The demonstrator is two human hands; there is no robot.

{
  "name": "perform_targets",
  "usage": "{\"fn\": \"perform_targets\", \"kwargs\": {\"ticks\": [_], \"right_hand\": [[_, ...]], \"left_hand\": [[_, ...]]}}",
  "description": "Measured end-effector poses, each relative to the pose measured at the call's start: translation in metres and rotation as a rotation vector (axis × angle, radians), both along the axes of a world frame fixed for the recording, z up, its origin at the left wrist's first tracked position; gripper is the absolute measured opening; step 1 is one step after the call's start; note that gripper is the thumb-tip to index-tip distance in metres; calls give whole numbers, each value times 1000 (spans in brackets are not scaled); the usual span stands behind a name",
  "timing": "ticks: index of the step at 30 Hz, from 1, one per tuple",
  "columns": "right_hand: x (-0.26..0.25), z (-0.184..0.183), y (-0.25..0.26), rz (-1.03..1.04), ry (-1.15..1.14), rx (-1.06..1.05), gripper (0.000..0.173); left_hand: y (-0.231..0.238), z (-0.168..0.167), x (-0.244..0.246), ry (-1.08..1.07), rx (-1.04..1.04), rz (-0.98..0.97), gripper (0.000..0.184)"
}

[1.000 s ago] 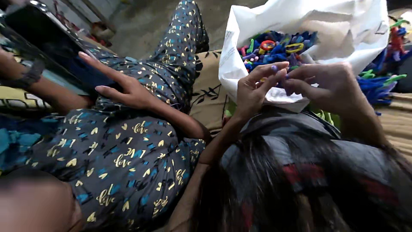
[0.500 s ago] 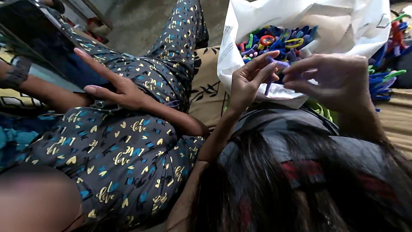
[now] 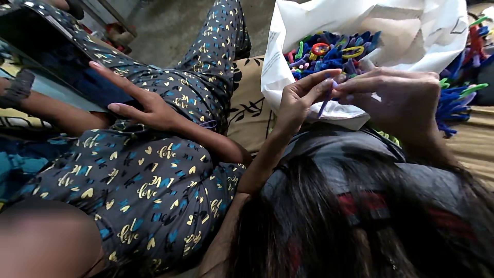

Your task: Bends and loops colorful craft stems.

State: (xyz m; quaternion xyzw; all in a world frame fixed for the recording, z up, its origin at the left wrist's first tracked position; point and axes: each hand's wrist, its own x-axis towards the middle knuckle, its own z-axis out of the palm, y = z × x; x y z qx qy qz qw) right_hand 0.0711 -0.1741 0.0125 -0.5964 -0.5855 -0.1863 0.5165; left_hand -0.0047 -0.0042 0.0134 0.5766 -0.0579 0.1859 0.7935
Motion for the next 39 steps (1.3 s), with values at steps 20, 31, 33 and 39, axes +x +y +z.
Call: {"fn": "perform_targets", "kwargs": {"ticks": [20, 31, 33, 39], "right_hand": [[-16, 8, 2, -400, -182, -131, 17], [-16, 4, 4, -387, 2, -47, 18], [-16, 7, 3, -312, 83, -8, 17], [-17, 13, 4, 69, 350, 83, 13]], "left_hand": [[-13, -6, -5, -226, 379, 267, 20], [-8, 4, -9, -174, 281, 160, 17], [-4, 9, -11, -164, 251, 110, 17], [5, 11, -15, -188, 234, 61, 18]]}}
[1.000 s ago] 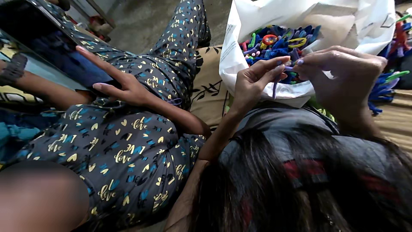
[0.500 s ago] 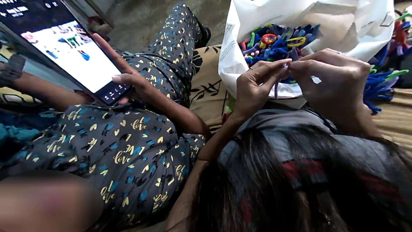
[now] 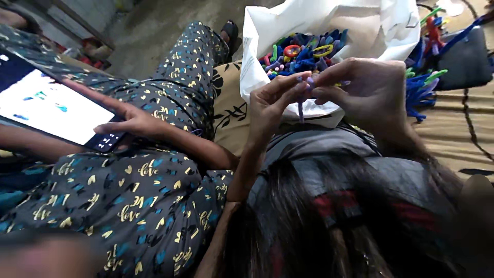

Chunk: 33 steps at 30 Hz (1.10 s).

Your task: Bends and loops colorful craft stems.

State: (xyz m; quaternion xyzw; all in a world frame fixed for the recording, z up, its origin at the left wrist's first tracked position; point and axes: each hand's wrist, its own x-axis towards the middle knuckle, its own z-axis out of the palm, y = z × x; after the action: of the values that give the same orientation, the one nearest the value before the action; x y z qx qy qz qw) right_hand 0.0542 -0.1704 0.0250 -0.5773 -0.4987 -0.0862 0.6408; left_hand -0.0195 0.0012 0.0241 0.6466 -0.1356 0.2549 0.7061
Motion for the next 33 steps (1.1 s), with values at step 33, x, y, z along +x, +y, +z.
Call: {"fn": "perform_targets", "kwargs": {"ticks": [33], "right_hand": [[2, 1, -6, -9, -262, -203, 15]], "left_hand": [[-3, 3, -8, -63, 187, 80, 22]]}}
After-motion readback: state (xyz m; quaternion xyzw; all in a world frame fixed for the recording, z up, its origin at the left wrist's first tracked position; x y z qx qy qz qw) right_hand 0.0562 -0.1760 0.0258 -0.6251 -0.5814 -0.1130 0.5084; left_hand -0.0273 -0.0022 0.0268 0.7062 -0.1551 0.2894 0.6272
